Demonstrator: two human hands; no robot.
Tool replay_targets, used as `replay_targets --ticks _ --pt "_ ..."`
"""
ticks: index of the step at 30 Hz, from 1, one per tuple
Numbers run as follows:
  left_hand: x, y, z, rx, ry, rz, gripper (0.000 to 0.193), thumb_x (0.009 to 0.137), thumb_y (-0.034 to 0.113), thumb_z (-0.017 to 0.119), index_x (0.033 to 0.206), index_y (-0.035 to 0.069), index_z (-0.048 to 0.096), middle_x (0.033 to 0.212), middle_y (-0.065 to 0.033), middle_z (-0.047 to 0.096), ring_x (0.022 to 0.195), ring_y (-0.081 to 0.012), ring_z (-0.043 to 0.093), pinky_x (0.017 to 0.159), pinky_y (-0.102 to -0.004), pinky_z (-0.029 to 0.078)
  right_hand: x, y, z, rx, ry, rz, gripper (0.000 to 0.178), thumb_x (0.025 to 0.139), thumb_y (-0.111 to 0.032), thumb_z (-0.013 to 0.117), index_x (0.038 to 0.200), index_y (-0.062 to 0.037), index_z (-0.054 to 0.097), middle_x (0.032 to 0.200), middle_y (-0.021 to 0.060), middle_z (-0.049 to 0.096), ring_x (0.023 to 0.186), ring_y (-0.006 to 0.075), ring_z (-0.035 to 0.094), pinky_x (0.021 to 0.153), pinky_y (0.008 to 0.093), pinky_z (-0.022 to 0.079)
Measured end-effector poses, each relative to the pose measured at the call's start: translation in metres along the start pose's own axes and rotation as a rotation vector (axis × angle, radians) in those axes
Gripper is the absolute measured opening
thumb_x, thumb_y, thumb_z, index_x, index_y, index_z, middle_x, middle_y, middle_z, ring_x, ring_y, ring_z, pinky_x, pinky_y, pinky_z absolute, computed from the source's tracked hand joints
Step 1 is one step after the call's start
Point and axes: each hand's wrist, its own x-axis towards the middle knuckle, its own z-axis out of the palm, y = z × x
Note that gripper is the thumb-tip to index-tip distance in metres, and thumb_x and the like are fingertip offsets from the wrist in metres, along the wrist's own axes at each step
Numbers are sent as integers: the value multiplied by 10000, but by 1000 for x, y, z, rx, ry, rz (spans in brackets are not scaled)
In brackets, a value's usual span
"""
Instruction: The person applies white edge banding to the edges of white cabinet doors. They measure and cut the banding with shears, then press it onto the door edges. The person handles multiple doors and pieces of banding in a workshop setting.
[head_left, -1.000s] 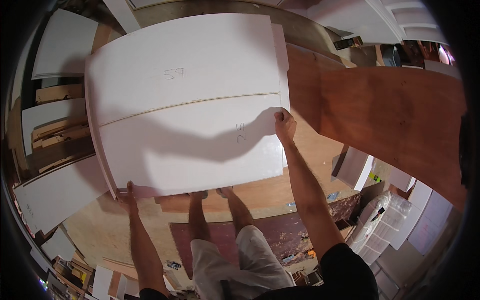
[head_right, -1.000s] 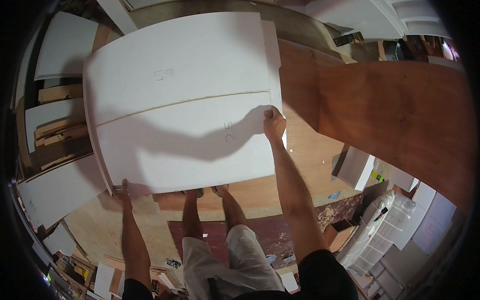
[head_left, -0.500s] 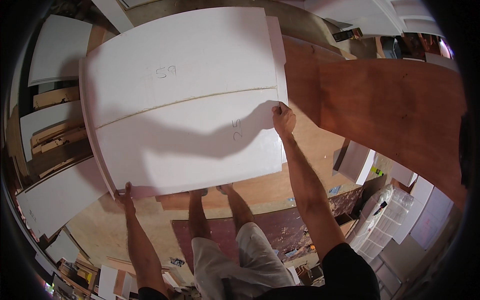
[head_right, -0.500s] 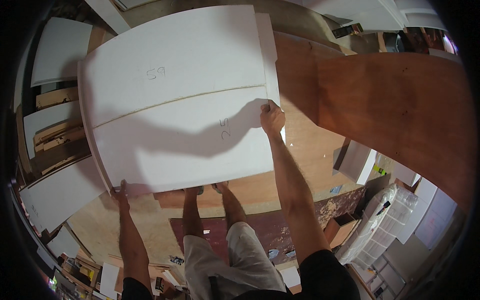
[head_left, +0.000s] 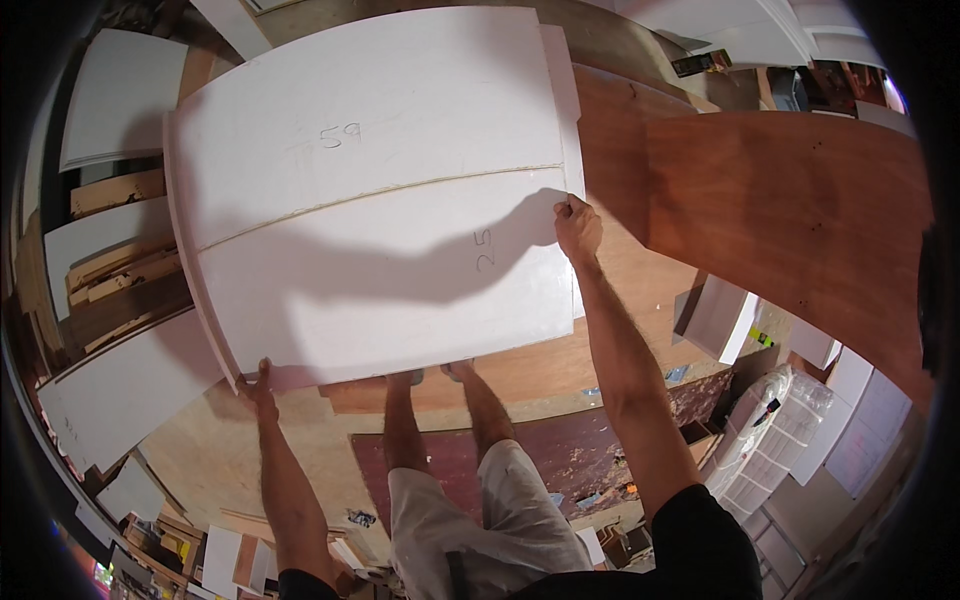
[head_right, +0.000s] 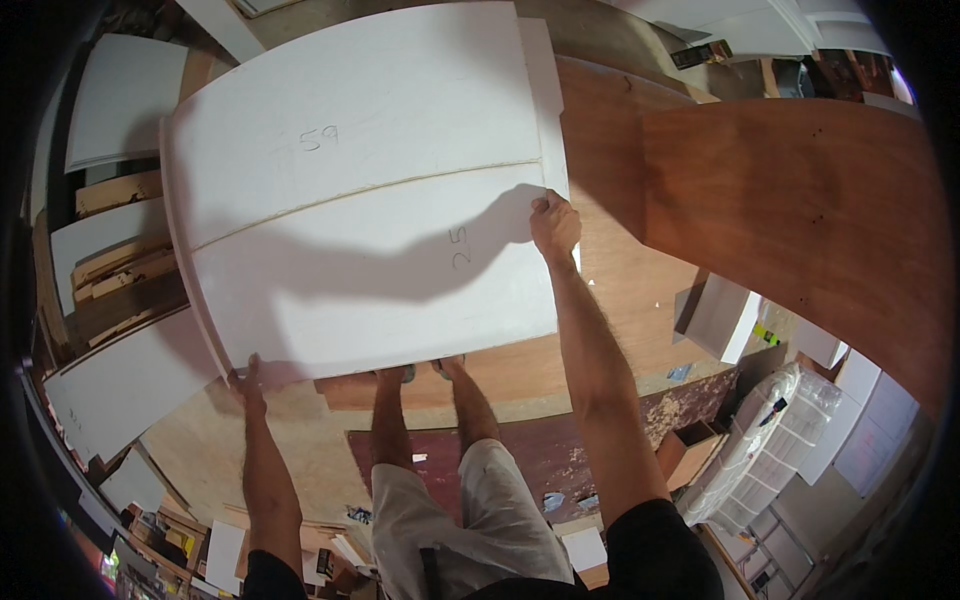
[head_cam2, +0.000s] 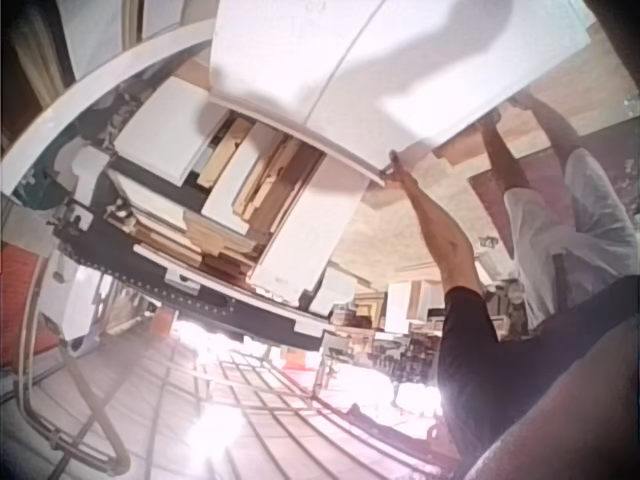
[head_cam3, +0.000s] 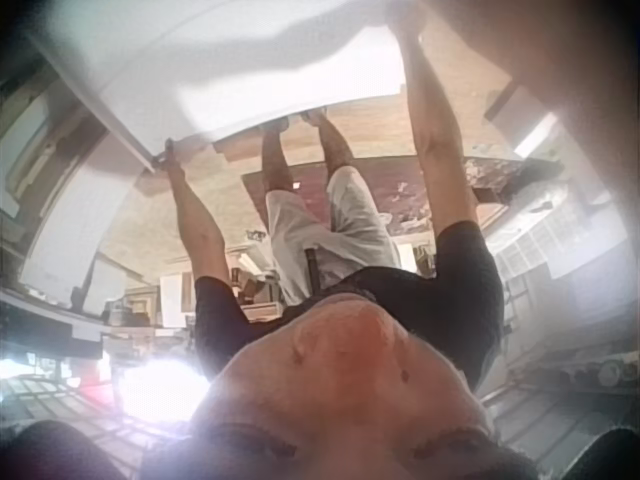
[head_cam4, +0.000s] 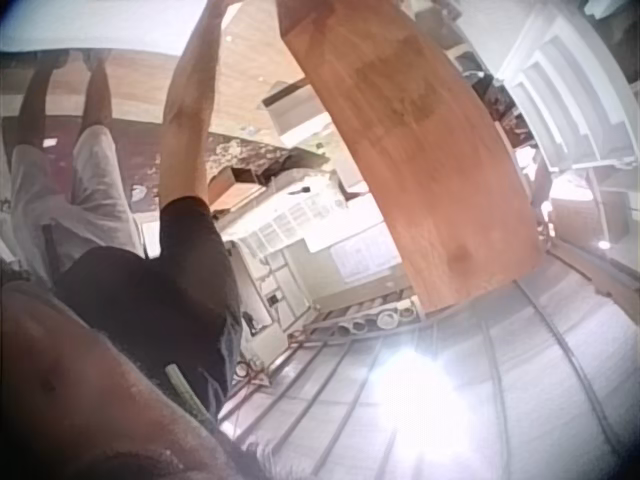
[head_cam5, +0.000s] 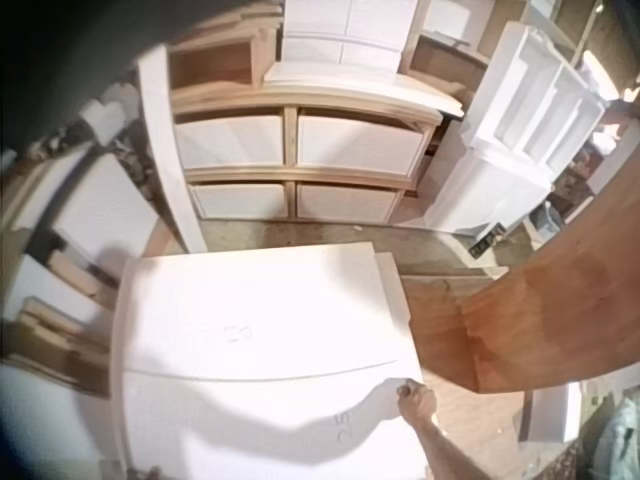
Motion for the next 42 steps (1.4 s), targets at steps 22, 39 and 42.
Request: replay_targets --ticks 22,39,42 --pt "-34 24 15 -205 271 -480 904 576 476 1014 1157 -95 624 1026 -195 716 903 -302 713 781 -429 592 -96 -16 37 -235 138 -209 772 942 -352 699 1550 15 395 1483 303 480 1317 464 530 1095 514 449" --pt "-33 36 2 -389 129 -726 879 593 376 1010 1179 -39 502 1180 -238 620 1099 -411 638 931 -477 554 -283 -299 166 -766 -437 -492 1426 759 -780 743 1508 250 101 1493 547 203 1449 672 201 1164 644 336" --pt "-29 46 -15 -269 160 -793 848 583 342 1014 1165 -33 525 1152 -236 634 1078 -417 649 922 -482 554 -289 -325 164 -748 -494 -344 1488 687 -776 809 1506 248 105 1462 566 220 1406 659 320 1070 581 490"
